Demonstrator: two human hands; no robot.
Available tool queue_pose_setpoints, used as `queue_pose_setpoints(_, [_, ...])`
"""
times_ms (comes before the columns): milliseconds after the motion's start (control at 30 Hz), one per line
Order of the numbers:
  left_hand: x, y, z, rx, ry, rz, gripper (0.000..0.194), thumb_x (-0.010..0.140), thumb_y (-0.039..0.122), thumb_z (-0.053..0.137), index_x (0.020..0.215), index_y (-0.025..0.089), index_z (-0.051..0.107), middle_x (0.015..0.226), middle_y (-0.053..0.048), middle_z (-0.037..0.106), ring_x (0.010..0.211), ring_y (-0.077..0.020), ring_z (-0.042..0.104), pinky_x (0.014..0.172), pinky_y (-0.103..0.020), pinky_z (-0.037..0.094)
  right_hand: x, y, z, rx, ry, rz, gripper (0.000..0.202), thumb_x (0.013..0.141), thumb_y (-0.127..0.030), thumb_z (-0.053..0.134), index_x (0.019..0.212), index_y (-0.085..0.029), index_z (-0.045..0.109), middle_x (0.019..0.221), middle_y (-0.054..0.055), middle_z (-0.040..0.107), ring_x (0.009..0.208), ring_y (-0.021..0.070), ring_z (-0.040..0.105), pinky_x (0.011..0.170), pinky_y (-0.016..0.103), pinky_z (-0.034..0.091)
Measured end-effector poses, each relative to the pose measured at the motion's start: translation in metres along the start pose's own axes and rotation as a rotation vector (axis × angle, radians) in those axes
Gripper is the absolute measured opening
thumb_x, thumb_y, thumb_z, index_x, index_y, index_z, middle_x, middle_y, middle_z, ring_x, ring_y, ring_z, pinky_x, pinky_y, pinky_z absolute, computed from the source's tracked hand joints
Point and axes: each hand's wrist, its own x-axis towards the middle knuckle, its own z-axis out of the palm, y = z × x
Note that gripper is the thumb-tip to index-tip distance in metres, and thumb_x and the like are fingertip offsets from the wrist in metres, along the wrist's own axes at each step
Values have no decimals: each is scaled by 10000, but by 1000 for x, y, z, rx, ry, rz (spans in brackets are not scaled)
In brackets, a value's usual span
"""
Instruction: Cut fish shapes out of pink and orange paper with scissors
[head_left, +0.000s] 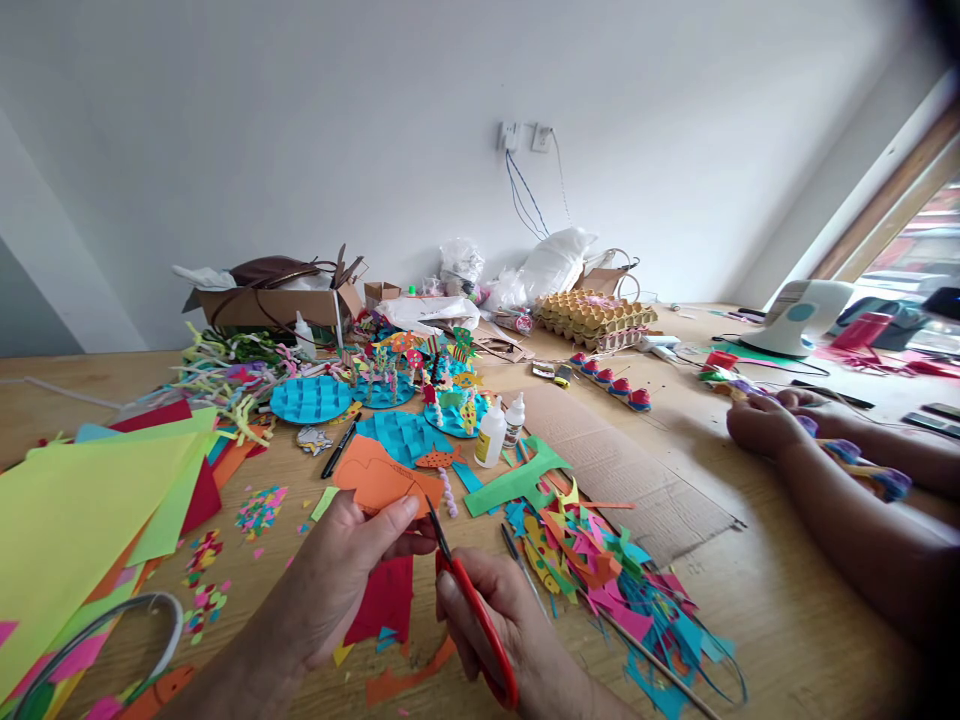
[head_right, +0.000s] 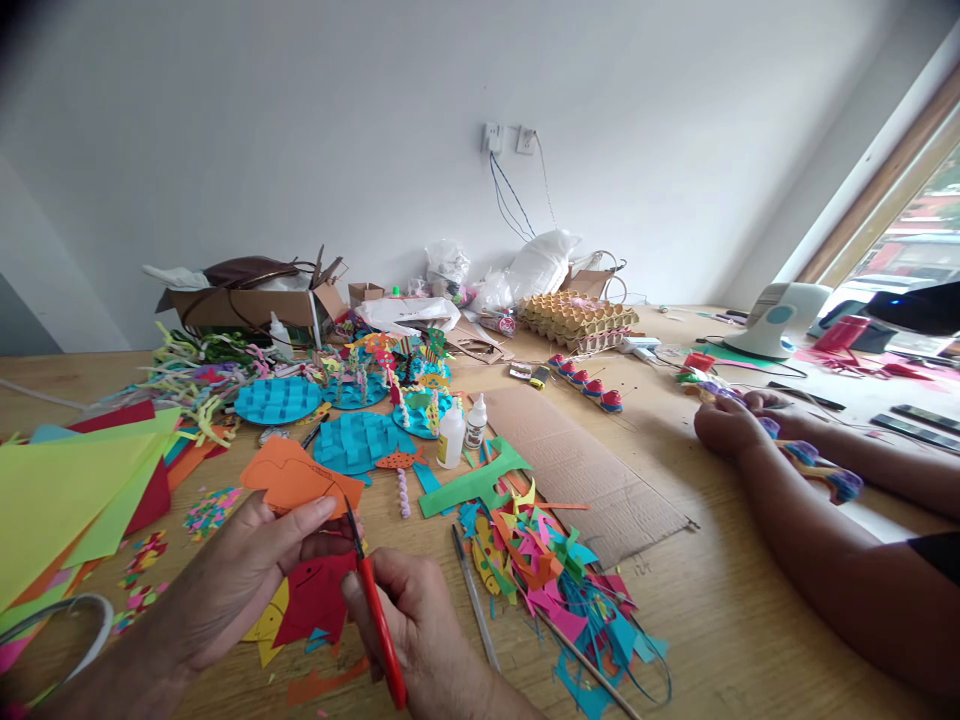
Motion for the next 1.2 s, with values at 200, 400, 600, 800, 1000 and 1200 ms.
queue_pose_setpoints(200, [2,4,-1,56,-46,-25,116,746,236,659,818,145,651,838,-47,733,763,-203,673,704,-327,553,1,1,-1,-34,5,-1,522,746,-656,513,566,-172,433,394,-65,380,325,46,324,319,144,241])
queue_pose_setpoints(400, [1,4,-1,65,-49,-31,138,740,235,663,841,147,629,850,-48,728,743,-194,668,705,-332,553,2,6,-2,-61,-6,-2,560,739,-711,458,591,-171,446,409,-61,380,329,54,337,311,148,250])
queue_pose_setpoints(600, [3,4,-2,65,-58,-39,161,739,235,658,871,149,625,933,-65,717,806,-208,662,712,-332,552,3,8,-3,-129,16,-61,545,763,-691,444,566,-185,400,449,-61,328,372,62,307,334,164,228])
queue_pose_setpoints(800, [3,6,-4,74,-65,-54,155,729,241,669,845,148,626,815,-40,728,704,-180,664,705,-327,552,4,5,-4,-228,62,-131,524,767,-626,502,522,-191,344,503,-55,253,454,78,259,378,185,188])
queue_pose_setpoints(1000, [2,7,-5,89,-89,-70,144,722,248,675,806,151,611,755,-28,720,690,-180,658,704,-327,544,2,6,-6,-180,10,-92,469,802,-570,502,565,-186,373,513,-56,289,456,75,269,384,180,196])
queue_pose_setpoints(1200, [0,4,-6,111,-112,-94,167,723,260,671,836,145,627,828,-47,718,731,-184,646,698,-316,535,2,5,-7,-160,-5,-105,460,806,-554,507,567,-187,364,508,-63,282,448,70,255,385,183,184])
